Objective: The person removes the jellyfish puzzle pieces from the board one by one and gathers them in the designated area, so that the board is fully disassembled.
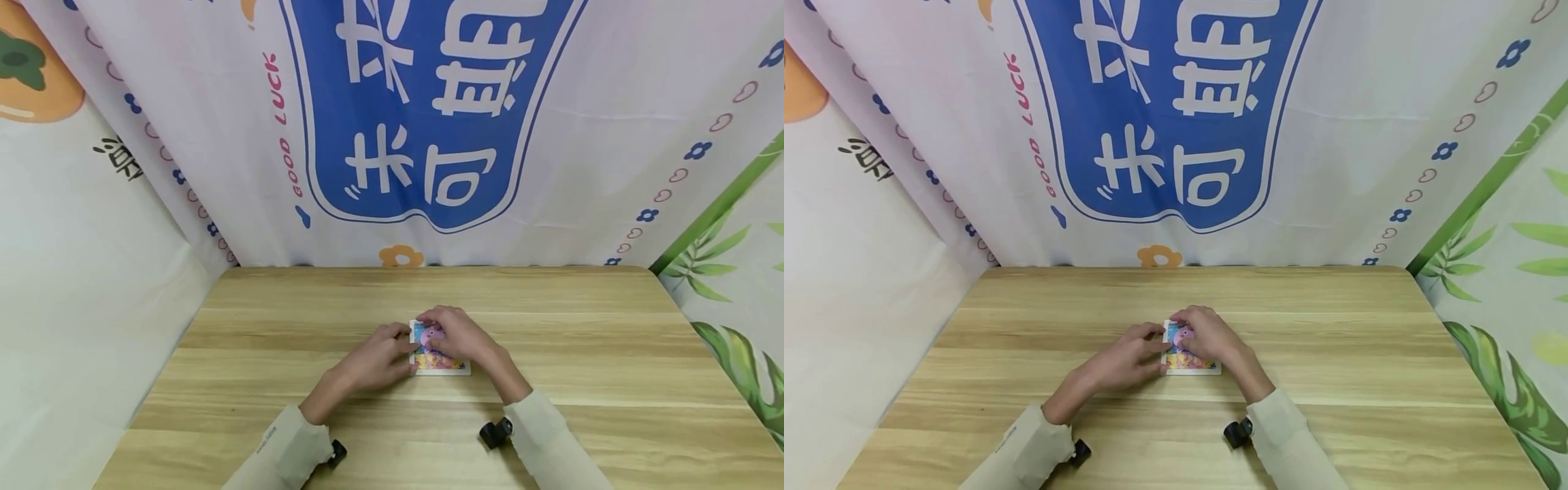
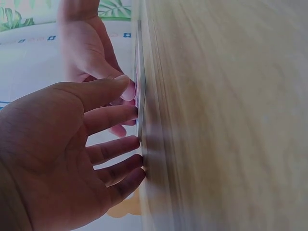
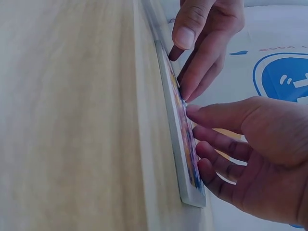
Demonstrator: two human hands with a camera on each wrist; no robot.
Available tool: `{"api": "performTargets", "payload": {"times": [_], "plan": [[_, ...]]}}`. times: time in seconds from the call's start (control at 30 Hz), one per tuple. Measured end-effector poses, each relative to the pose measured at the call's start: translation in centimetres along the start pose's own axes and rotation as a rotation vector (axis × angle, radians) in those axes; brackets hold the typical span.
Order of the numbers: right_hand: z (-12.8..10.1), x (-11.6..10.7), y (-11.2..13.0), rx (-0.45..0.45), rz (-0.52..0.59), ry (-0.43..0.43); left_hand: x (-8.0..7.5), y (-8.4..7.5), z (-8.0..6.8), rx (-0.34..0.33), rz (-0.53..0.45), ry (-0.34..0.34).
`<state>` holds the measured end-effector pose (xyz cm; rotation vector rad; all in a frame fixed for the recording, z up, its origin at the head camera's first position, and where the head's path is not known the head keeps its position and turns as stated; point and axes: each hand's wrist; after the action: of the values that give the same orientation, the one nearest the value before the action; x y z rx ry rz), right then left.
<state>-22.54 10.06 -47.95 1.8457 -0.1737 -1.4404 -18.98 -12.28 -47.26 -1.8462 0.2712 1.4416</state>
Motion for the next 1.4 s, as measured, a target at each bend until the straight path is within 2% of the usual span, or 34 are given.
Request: {"api": "performTargets", "payload": {"times": [0.3,0.53,0.8,1.03,1.4], "plan": [[0.03,0.49,-0.17,0.001,-0.005,-0.023,-0.20,-0.12,-0.09,-0.014,0.007,0.013],[0.62,0.30,-0.33,0.030,0.076,-0.004,-0.51,-0.07,-0.25,-0.015,0.001,0.031],[0.76,0.36,-0.30,0.028,0.079,-0.005,-0.84,-0.10,-0.39,0.007,0.023,0.043],[0.81,0.49,-0.24,0.078,0.100,0.018,-0.69,-0.14,-0.41,-0.007,0.025,0.047],[0.49,0.73,-0.07,0.067,0.046,-0.006,-0.58,0.08,-0.40,-0.010,0.030,0.040]]}}
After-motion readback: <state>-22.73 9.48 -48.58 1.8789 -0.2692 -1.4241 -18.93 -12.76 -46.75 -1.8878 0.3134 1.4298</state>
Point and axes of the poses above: each hand's wrist, its own z-axis towards the middle knuckle, its own x-axis out of the palm, y = z × x, and after that the axes turned 2 degrees about y, right-handed
